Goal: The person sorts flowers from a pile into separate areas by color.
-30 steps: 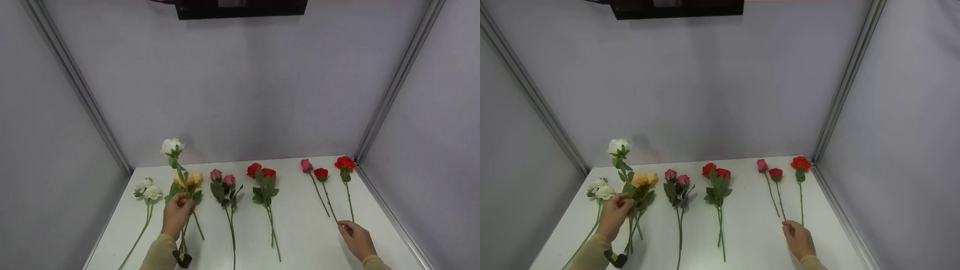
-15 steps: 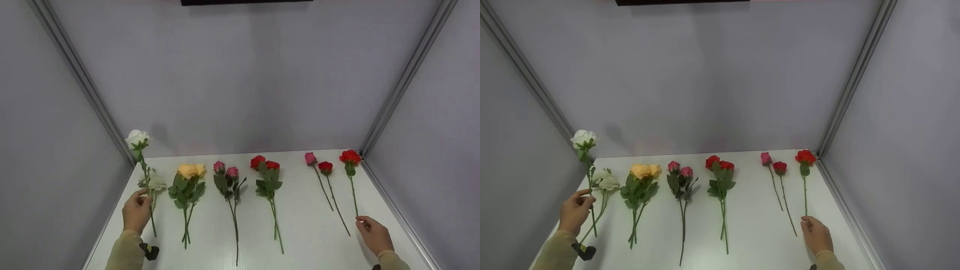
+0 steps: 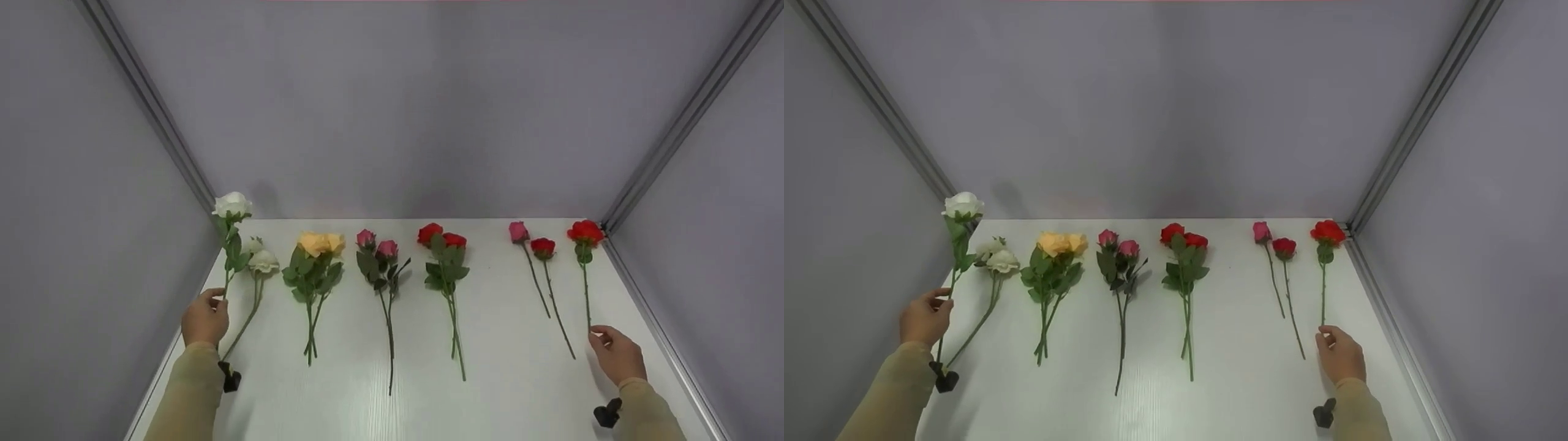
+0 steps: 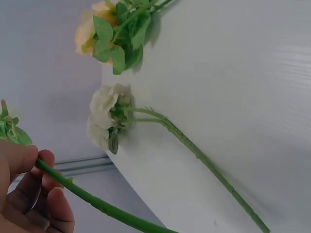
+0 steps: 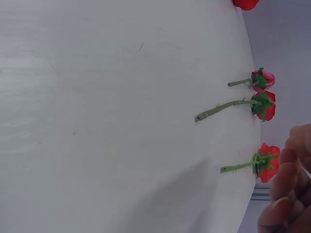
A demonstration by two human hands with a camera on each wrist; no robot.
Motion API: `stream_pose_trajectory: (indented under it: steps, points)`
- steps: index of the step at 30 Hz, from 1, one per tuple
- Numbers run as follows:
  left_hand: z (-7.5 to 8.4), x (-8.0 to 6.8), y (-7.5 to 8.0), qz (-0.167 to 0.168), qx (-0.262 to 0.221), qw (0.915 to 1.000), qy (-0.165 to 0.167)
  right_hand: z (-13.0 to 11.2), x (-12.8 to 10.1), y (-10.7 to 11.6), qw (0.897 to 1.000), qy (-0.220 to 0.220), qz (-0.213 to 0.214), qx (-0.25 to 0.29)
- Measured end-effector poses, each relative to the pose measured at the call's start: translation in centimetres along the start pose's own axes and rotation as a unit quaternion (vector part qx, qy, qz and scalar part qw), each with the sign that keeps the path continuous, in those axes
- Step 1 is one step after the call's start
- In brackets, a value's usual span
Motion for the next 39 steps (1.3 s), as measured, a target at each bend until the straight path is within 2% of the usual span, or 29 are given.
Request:
stream_pose_trajectory:
  steps: [7, 9, 16, 24, 26, 32, 39]
  points:
    - [-2.0, 0.7, 0.2, -0.008, 0.019, 0.999, 0.039, 0.3, 0.7, -0.6, 1.0, -0.012, -0.029, -0.004]
    - [-2.5, 0.9, -0.2, -0.009, 0.019, 0.9988, 0.045, 0.6, 0.7, -0.5, 0.999, -0.009, -0.033, -0.011]
    - [-2.8, 2.3, -2.5, -0.016, 0.038, 0.9977, 0.053, 1.1, 0.8, -0.5, 0.999, -0.026, -0.04, -0.014]
    - [-5.5, 1.6, -4.0, -0.04, 0.058, 0.9936, 0.089, 0.3, 1.8, -1.8, 0.998, -0.025, -0.05, -0.014]
    - [-6.1, 1.5, -4.9, -0.05, 0.061, 0.9927, 0.091, 0.7, 1.7, -1.8, 0.998, -0.031, -0.049, -0.015]
    - [-8.1, 1.2, -6.9, -0.085, 0.069, 0.989, 0.099, 2.1, 1.3, -2.1, 0.995, -0.073, -0.062, -0.014]
    - [-9.4, 0.8, -7.2, -0.087, 0.065, 0.988, 0.11, 3.1, 2.1, -3.0, 0.987, -0.133, -0.088, 0.017]
Point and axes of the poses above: each hand's wrist, its own x-axis towards the middle knuckle, its own y-axis out of the back of the hand, z = x × y, the point moved 6 cm from there along x, towards the middle knuckle, and after that the axes turned 6 degrees about -x, right-handed, at the moved point
